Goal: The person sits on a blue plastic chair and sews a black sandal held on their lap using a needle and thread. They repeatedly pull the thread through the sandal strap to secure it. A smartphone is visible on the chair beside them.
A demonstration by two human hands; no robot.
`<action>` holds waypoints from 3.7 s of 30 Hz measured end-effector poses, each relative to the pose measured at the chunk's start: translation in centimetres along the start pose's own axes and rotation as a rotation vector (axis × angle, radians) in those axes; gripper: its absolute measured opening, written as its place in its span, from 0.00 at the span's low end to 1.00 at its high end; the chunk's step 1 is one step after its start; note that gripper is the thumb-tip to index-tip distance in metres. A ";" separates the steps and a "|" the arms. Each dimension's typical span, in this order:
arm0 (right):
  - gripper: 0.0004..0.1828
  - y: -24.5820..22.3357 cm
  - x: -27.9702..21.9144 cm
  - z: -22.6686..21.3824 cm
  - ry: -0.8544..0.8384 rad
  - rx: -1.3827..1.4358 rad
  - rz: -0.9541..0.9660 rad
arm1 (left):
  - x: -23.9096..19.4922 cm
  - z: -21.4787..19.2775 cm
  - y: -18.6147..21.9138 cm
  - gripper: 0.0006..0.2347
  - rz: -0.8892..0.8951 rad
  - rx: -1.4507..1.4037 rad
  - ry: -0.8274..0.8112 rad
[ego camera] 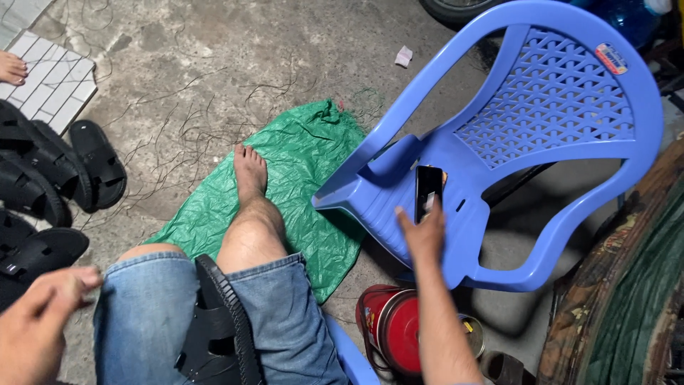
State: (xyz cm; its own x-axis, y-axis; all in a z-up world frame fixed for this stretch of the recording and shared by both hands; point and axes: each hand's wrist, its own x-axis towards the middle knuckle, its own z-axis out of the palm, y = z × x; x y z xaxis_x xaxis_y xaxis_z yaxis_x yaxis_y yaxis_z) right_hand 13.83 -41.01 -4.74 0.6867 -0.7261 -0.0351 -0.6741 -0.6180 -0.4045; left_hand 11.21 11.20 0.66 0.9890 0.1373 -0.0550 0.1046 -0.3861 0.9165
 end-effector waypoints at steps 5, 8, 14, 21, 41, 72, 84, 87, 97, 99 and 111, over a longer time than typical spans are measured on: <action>0.33 -2.5 -11.3 0.5 -0.394 0.483 -0.021 | 6.8 1.9 -4.3 0.24 -0.574 -0.418 -0.334; 0.35 -5.5 -16.7 -1.5 -0.599 0.605 0.086 | 9.2 4.2 -5.0 0.26 -0.709 -0.037 -0.450; 0.19 -11.4 -20.9 -7.2 -0.570 0.748 -0.457 | 11.8 7.3 -10.2 0.19 -0.779 -0.037 -0.619; 0.22 -17.8 -20.3 -6.6 -0.495 0.636 -1.039 | 11.7 8.0 -3.6 0.09 -0.992 -0.455 -0.765; 0.16 -18.3 -20.7 -4.8 -0.731 0.667 -0.982 | 13.5 8.1 5.0 0.16 -0.241 0.881 -1.211; 0.21 -13.9 -21.9 -8.4 -0.905 0.313 -1.191 | -11.3 4.4 10.5 0.18 0.097 0.468 -0.310; 0.20 -14.2 -20.0 -8.7 -0.754 0.103 -1.384 | -11.6 5.6 8.6 0.07 0.337 0.469 -0.084; 0.19 -14.4 -19.7 -8.9 -0.766 0.073 -1.421 | -11.8 5.9 8.2 0.07 0.321 0.489 -0.123; 0.23 -14.5 -19.8 -8.1 -0.757 -0.028 -1.438 | -11.9 6.6 7.9 0.07 0.247 0.345 -0.123; 0.23 -14.6 -20.1 -8.3 -0.756 -0.068 -1.427 | -11.9 6.8 7.9 0.07 0.269 0.326 -0.116; 0.24 -13.1 -20.1 -6.6 -0.645 0.071 -1.461 | -11.8 8.7 6.1 0.05 0.342 0.051 -0.027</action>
State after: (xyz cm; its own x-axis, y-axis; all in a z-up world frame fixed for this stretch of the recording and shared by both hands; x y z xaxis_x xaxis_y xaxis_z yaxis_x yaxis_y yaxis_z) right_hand 7.03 -20.31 7.28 0.7089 0.7037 0.0473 0.6357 -0.6085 -0.4750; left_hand 1.04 -0.67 3.45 0.9700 -0.0324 0.2408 -0.2292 -0.4507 0.8627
